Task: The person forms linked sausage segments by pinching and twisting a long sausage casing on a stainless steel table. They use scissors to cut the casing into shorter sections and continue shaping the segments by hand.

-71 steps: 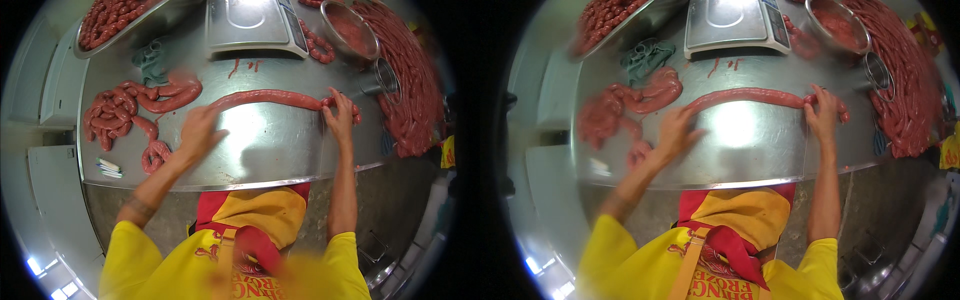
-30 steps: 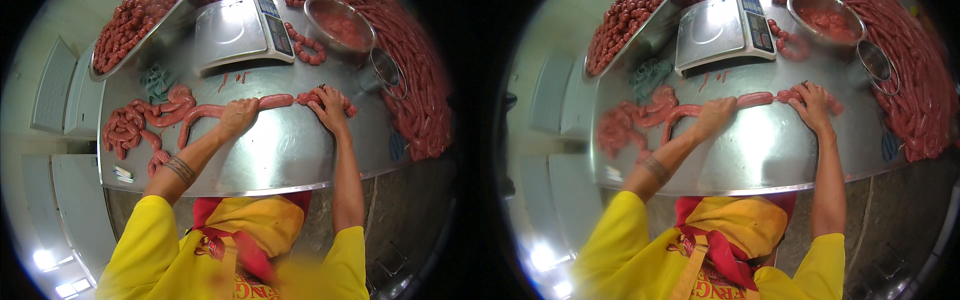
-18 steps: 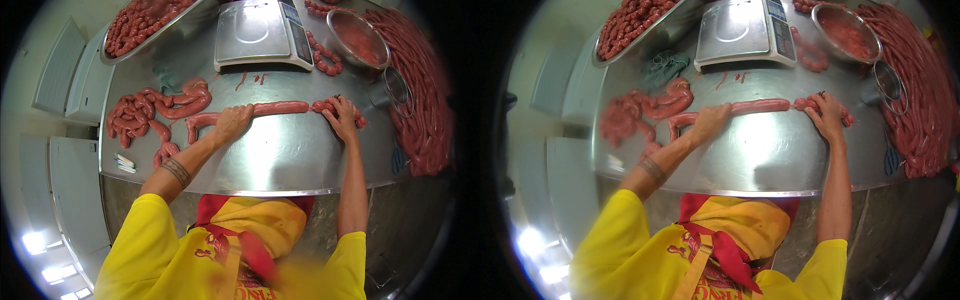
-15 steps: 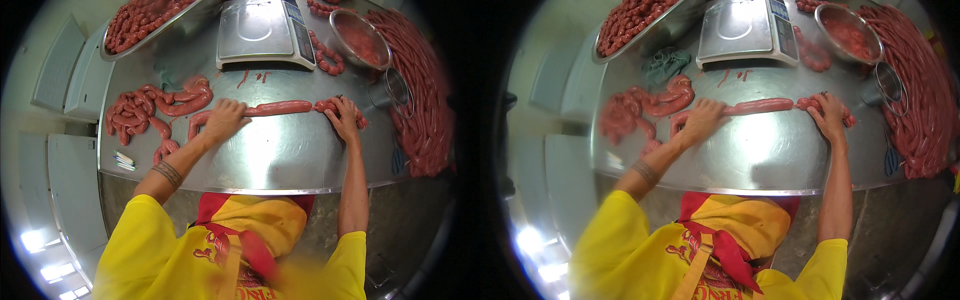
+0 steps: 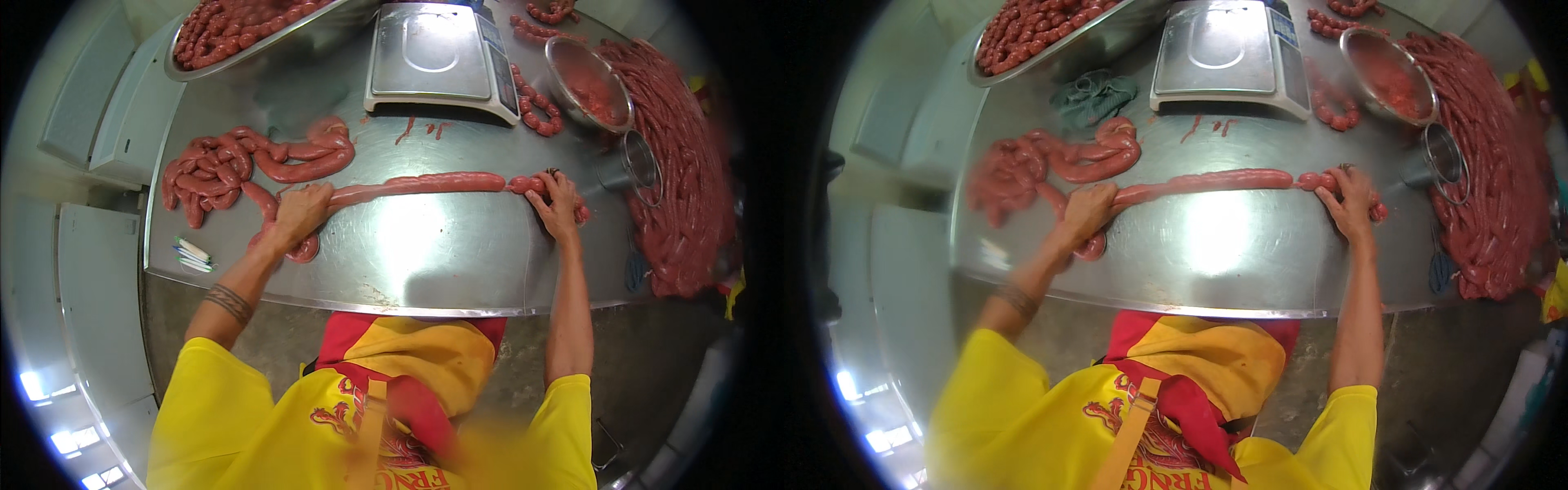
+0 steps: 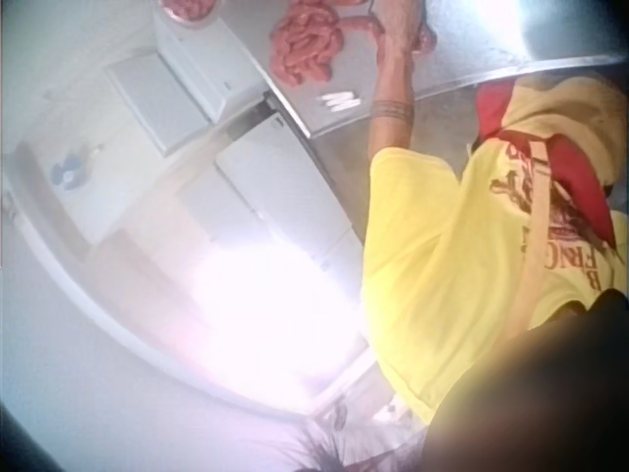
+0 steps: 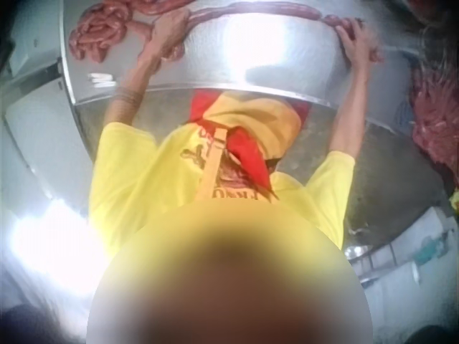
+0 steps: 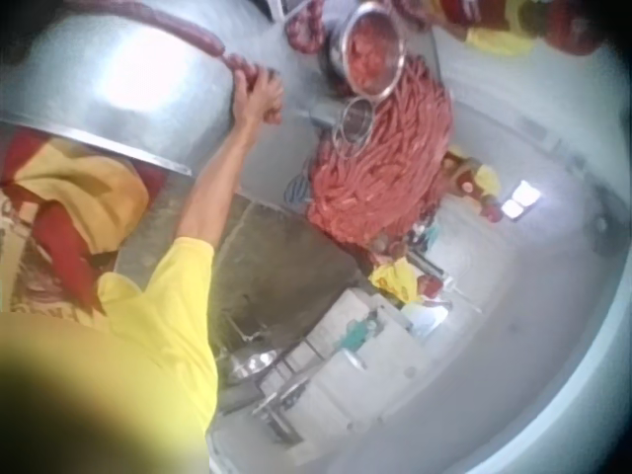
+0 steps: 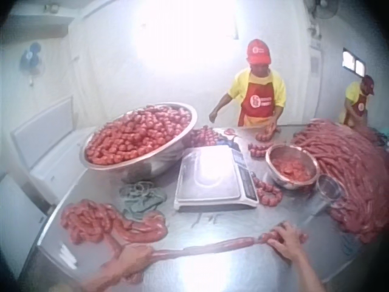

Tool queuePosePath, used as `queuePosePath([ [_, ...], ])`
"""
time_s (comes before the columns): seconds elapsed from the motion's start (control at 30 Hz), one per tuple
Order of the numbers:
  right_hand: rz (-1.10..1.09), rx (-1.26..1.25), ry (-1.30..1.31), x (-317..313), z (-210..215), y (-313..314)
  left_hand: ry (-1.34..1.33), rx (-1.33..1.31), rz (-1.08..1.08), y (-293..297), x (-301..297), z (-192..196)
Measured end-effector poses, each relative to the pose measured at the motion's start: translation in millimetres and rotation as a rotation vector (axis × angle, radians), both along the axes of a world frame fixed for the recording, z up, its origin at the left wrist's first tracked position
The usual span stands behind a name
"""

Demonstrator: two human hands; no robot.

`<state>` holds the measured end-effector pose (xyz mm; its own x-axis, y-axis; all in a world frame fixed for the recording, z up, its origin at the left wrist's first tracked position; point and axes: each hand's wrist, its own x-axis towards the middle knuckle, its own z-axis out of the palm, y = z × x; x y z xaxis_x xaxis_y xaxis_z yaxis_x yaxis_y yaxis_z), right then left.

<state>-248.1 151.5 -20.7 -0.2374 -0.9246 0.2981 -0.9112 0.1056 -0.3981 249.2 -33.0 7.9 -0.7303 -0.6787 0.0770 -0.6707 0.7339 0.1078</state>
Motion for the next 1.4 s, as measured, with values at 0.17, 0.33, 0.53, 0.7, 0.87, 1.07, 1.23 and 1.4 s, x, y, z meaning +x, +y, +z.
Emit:
queuePosePath([
  [0.17,0.019,0.048,-0.104,2,-1,7,-0.243,0.152,0.114,5,20,12],
  [0.33,-0.051,0.036,-0.161,8,-2,8,-0.239,0.169,0.079,56,-55,35],
  [0.53,-0.041,0.042,-0.172,6,0,7,0.358,0.055,-0.201,90,-257,-18],
  [0.7,-0.052,0.071,-0.214,2,2,12,0.118,0.267,-0.165,68,-302,-46],
  [0.87,-0.008,0.036,-0.156,-3,2,13,0.305,-0.031,-0.296,61,-281,-35],
  [1.07,0.006,0.018,-0.151,-12,0,13,0.347,-0.164,-0.316,54,-242,-41],
  [1.23,0.017,-0.002,-0.152,-14,-2,13,0.303,-0.002,-0.384,53,-234,-41],
  [1.4,-0.001,0.004,-0.170,-14,-3,14,0.225,-0.171,-0.203,62,-206,-33],
])
